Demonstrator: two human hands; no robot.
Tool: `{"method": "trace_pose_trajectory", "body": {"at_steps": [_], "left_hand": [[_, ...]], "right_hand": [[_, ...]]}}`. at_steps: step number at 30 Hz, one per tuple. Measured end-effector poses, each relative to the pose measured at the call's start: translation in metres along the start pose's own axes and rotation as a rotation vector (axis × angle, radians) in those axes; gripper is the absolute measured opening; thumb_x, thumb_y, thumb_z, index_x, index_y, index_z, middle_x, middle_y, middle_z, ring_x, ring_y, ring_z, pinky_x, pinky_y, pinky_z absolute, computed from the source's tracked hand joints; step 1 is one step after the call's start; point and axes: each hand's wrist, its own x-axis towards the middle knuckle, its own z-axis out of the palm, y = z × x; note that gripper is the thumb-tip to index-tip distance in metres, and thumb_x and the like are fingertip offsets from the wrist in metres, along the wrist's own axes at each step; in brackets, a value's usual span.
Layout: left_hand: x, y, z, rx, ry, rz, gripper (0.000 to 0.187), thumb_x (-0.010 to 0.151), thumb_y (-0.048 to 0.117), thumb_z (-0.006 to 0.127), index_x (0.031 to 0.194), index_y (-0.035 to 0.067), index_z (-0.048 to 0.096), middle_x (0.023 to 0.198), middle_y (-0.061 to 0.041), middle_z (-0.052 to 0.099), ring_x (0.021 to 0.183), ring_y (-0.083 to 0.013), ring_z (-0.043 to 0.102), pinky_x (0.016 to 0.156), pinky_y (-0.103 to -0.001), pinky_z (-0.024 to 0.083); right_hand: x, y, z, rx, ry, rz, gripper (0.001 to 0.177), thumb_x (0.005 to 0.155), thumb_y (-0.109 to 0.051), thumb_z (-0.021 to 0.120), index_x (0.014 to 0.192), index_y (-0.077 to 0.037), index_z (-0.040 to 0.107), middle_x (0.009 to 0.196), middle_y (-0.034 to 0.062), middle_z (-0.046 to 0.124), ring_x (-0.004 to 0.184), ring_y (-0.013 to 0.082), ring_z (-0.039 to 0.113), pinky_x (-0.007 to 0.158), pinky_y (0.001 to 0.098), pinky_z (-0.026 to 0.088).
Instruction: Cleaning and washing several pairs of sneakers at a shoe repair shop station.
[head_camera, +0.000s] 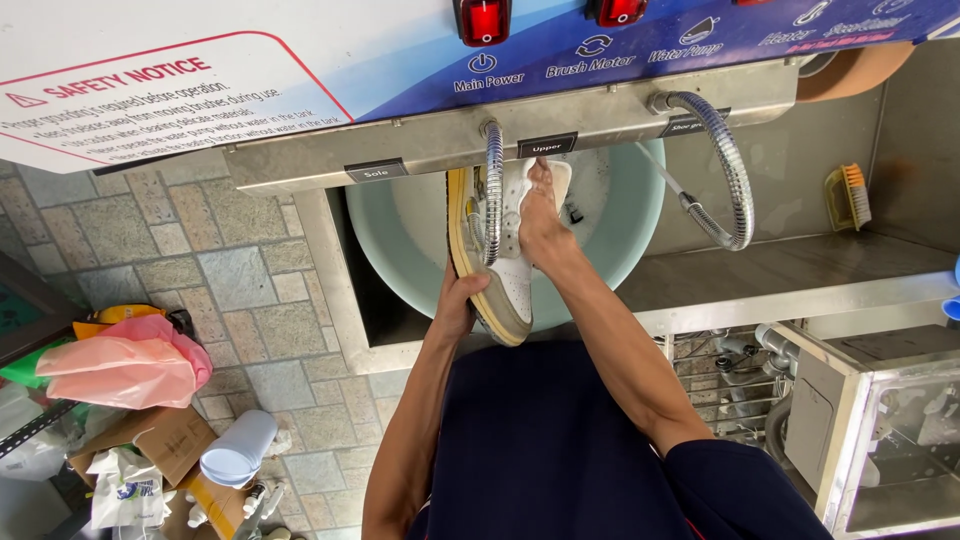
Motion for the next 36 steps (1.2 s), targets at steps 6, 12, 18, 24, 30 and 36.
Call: {"method": "trace_pose_trajectory", "body": {"at_steps": [6,12,18,24,30,36], "left_hand": [[0.023,0.02,0.014,0.026,-0.054,0.09,0.105,0.077,0.022,0.061,0.167,0.003,0.01,0.148,-0.02,0.048,0.13,-0.0261,0.056,0.11,-0.039,0.05],[0.058,0.044,0.035,0.159,-0.065,0.061,0.098,0.091,0.027,0.061,0.166,0.008,0.002,0.145,-0.019,0.051,0.123,-0.023,0.059,0.102,-0.037,0.055],[0.096,0.043,0.027,0.211,0.024,-0.059,0.09,0.094,0.043,0.054,0.164,0.009,0.009,0.125,-0.015,0.06,0.103,-0.0194,0.069,0.08,-0.032,0.064],[0.115,0.0,-0.022,0.096,0.013,-0.05,0.077,0.113,0.04,0.063,0.143,-0.024,0.03,0.106,-0.022,0.048,0.091,-0.0264,0.056,0.077,-0.041,0.057],[0.059,0.043,0.022,0.343,0.071,-0.093,0.111,0.078,0.03,0.075,0.166,0.007,0.011,0.14,-0.022,0.051,0.117,-0.0291,0.055,0.101,-0.039,0.05],[0.011,0.024,0.021,0.17,-0.023,-0.065,0.117,0.061,0.015,0.071,0.164,0.003,0.017,0.153,-0.02,0.044,0.139,-0.0314,0.047,0.115,-0.041,0.04]], "right_hand": [[0.007,0.005,-0.007,0.922,0.069,0.155,0.073,0.094,-0.03,0.05,0.153,0.001,0.021,0.148,0.0283,0.04,0.132,0.0389,0.04,0.107,0.0464,0.033],[0.034,0.027,0.01,1.38,0.189,0.195,0.075,0.091,-0.036,0.059,0.153,-0.008,0.027,0.143,0.0217,0.052,0.126,0.0348,0.055,0.103,0.0412,0.046],[0.129,0.041,0.084,1.356,0.468,0.023,0.07,0.089,-0.038,0.073,0.146,-0.004,0.05,0.147,0.0218,0.052,0.137,0.0356,0.047,0.114,0.0427,0.038],[0.135,0.034,0.063,1.432,0.512,-0.024,0.055,0.099,-0.036,0.06,0.145,-0.006,0.052,0.149,0.0162,0.055,0.138,0.033,0.052,0.117,0.043,0.04],[0.081,0.009,0.084,1.824,0.261,0.067,0.063,0.097,-0.032,0.055,0.15,-0.008,0.03,0.134,0.0188,0.053,0.118,0.0349,0.059,0.097,0.049,0.053],[-0.002,0.009,0.073,0.818,0.747,-0.167,0.056,0.085,-0.028,0.068,0.134,-0.002,0.059,0.137,0.0203,0.06,0.129,0.039,0.053,0.11,0.0494,0.04]]}}
